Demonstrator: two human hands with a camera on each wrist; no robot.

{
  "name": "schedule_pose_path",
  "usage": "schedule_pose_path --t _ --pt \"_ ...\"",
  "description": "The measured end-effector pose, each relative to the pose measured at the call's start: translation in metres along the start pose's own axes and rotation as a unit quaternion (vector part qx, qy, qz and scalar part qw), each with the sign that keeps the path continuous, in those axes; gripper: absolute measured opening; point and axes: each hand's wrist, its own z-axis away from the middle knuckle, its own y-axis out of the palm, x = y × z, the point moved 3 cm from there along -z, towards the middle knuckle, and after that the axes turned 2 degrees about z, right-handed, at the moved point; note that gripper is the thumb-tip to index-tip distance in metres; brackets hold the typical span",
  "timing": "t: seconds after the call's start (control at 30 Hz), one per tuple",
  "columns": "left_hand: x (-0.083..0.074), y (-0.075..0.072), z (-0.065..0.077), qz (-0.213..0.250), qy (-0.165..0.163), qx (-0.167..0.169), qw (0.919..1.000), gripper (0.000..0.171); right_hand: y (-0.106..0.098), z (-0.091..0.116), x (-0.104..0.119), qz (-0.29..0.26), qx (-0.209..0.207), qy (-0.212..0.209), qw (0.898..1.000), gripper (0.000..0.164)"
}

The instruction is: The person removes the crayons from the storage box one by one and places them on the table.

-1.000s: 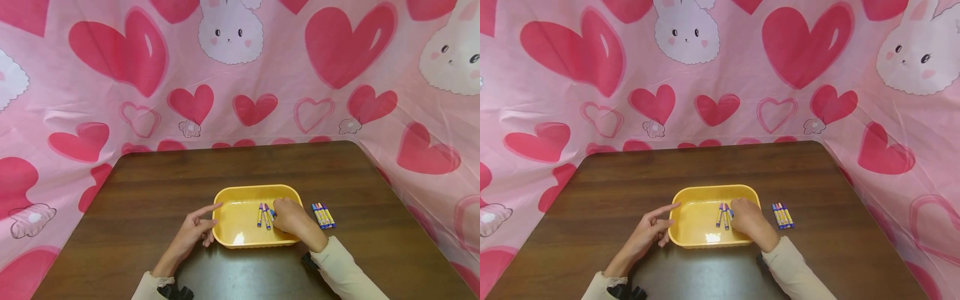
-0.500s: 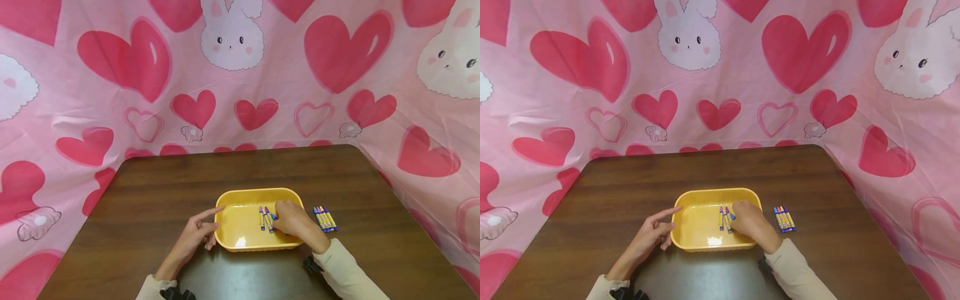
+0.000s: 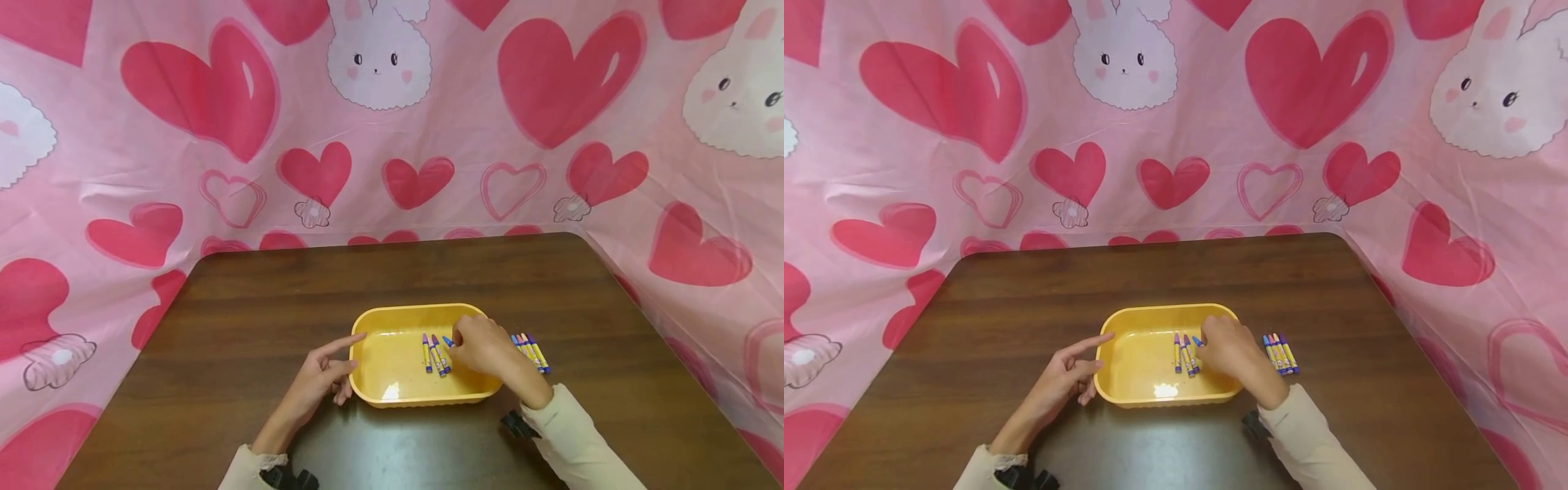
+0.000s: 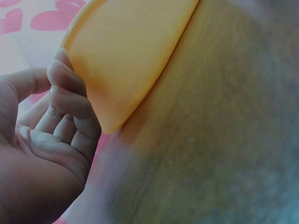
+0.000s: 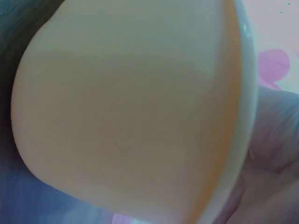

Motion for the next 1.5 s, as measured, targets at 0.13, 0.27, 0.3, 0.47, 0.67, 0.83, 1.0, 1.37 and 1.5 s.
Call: schedule_pose_path --t 0.13,0.27,0.3,0.47,0.67,0.83,1.0,1.37,1.5 --pt "0.000 0.000 0.000 -0.003 -0.005 -0.003 1.0000 0.054 -0.008 0.001 0.000 0.004 -0.018 -0.008 1.000 0.023" --pt "-0.001 0.000 0.000 0.001 0.001 -0.003 1.0000 0.054 -0.020 0.003 -0.001 0.008 -0.039 -0.013 0.999 0.015" --pt "-0.002 0.000 0.000 0.002 0.004 -0.002 1.0000 0.054 -0.023 0.004 -0.001 0.005 -0.042 -0.013 0.999 0.013" --pt "-0.002 -0.002 0.003 0.006 0.017 0.002 0.9998 0.054 -0.037 0.013 -0.002 -0.016 -0.073 -0.013 0.997 0.008" --pt "0.001 -0.003 0.003 0.008 0.011 -0.002 0.9999 0.055 -0.047 0.028 -0.012 -0.038 -0.132 -0.015 0.990 0.008" --pt "0.003 -0.004 0.003 0.008 0.005 -0.007 0.9999 0.055 -0.057 0.040 -0.027 -0.052 -0.185 -0.030 0.981 0.003" --pt "0.002 -0.004 0.002 0.006 0.011 -0.002 0.9999 0.054 -0.064 0.053 -0.049 -0.069 -0.216 -0.015 0.974 0.005" --pt "0.001 -0.003 0.001 0.011 0.014 0.006 0.9998 0.055 -0.059 0.061 -0.097 -0.068 -0.245 0.031 0.967 0.009" --pt "0.000 -0.002 0.000 0.009 0.011 0.005 0.9999 0.055 -0.049 0.061 -0.115 -0.080 -0.213 0.062 0.972 0.013"
